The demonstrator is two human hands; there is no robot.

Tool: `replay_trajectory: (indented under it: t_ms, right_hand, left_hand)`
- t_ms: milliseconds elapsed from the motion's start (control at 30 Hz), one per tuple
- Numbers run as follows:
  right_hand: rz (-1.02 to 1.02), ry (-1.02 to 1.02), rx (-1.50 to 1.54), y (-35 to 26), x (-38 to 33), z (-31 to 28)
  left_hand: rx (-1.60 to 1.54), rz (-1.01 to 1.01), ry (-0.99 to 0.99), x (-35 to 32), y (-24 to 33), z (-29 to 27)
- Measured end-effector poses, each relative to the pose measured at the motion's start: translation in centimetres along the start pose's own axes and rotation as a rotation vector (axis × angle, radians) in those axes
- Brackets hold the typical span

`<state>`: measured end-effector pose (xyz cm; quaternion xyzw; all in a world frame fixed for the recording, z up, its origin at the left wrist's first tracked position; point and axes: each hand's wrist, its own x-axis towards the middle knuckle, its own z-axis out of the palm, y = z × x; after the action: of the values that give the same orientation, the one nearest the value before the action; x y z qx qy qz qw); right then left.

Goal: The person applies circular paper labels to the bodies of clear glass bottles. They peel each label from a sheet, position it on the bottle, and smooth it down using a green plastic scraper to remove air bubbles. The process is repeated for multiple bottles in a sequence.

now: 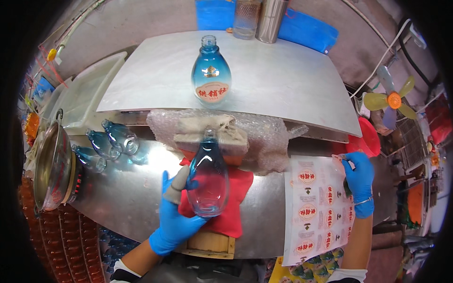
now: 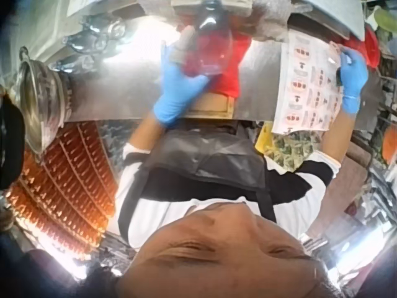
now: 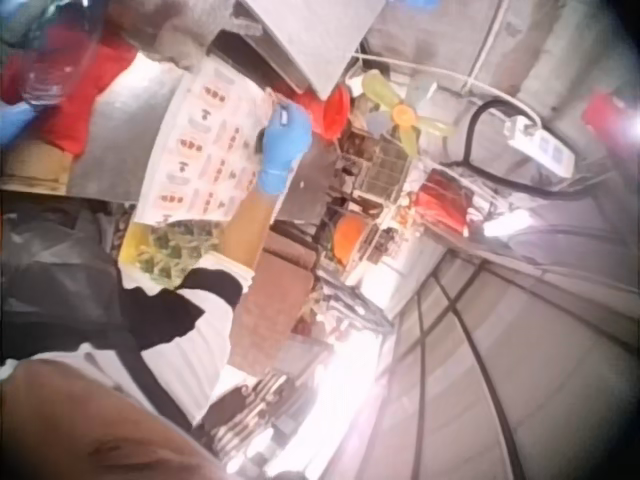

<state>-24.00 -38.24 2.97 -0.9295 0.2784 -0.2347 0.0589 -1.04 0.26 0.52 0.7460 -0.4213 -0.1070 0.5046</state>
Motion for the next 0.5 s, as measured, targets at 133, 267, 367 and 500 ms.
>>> replay_trajectory:
  t_ms: [133,267,367,500]
  right_hand:
    - [0.149,0.060,0.137,-1.0,2.1,-3.3]
    - [0.454,0.264,0.503,9.1,6.2,-5.0]
    - [0.643,0.291,0.772,15.7,9.0,-4.3]
    - [0.425,-0.088,-0.272,24.8,9.1,-2.2]
  left_hand:
    - [0.248,0.019,0.018,0.0,1.8,-0.4]
    - [0.090,-0.032,-0.106,0.8,1.0,-0.3]
    - [-0.064,-0.077,-0.056,0.5,0.4,0.7]
    - [-0.008,-0.096,-0.014,0.2,0.2,0.9]
